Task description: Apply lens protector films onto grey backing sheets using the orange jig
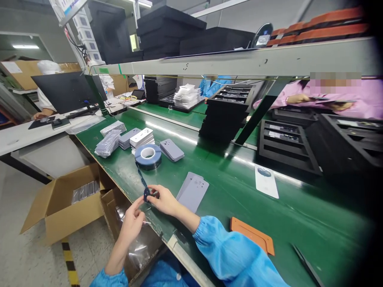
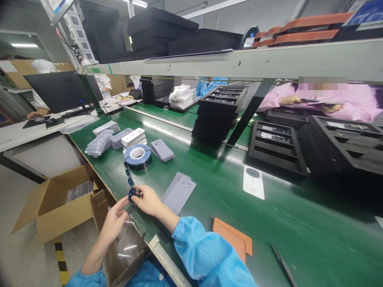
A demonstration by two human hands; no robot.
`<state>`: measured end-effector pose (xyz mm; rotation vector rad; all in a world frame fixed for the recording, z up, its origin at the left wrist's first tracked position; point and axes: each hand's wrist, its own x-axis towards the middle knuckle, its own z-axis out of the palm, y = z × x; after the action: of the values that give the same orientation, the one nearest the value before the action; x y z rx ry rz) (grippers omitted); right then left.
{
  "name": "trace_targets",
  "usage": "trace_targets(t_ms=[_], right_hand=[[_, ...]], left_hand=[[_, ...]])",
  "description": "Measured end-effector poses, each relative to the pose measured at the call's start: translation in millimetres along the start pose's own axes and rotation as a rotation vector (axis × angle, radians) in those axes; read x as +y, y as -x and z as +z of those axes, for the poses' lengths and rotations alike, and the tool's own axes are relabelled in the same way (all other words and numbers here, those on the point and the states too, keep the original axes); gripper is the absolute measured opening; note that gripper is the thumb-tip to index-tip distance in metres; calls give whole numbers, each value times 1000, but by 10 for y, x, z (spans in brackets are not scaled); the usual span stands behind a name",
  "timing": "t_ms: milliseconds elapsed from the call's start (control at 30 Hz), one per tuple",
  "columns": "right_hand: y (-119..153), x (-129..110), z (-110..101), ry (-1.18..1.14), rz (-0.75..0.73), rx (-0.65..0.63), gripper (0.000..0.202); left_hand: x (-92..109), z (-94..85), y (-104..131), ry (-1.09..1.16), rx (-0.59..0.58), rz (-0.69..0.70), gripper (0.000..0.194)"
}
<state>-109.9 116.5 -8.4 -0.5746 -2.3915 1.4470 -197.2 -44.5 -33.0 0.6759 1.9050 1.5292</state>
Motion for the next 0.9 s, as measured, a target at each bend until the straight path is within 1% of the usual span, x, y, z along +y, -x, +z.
trace_targets(t_ms=[67,167,300,433,533,600,667,700,733,767,833,900], right_hand=[[-4,11,-5,-22,12,6,42],[-12,18,-9,-64,25,13,31],[12,8,-44,-121,50,30,19],[69,5,-119,-165,120,60,24],[142,35,-217,-215,181,63,20],[231,76,-328,-256,216,75,12],[380,127,-497,-293,246,110,8],[483,152,-605,-307,256,137,9],[609,176,-727,-317,262,170,11],[757,197,-861,-322,266,207,14],[1115,235,-1139,-313,269,298,22],[1528,281,-1391,-258,276,419,27]], left_hand=[[5,13,-2,-45,-10,23,71],[9,11,0,-98,-28,60,65],[14,-16,15,-112,-33,81,62],[30,-34,37,-166,-53,80,62],[77,-13,72,-284,0,124,68],[143,37,123,-385,101,201,70],[242,127,204,-473,253,321,69],[300,187,253,-500,325,402,67],[361,256,305,-510,378,493,66],[420,334,358,-502,400,589,63],[524,515,454,-471,348,741,54],[597,727,519,-445,234,808,39]])
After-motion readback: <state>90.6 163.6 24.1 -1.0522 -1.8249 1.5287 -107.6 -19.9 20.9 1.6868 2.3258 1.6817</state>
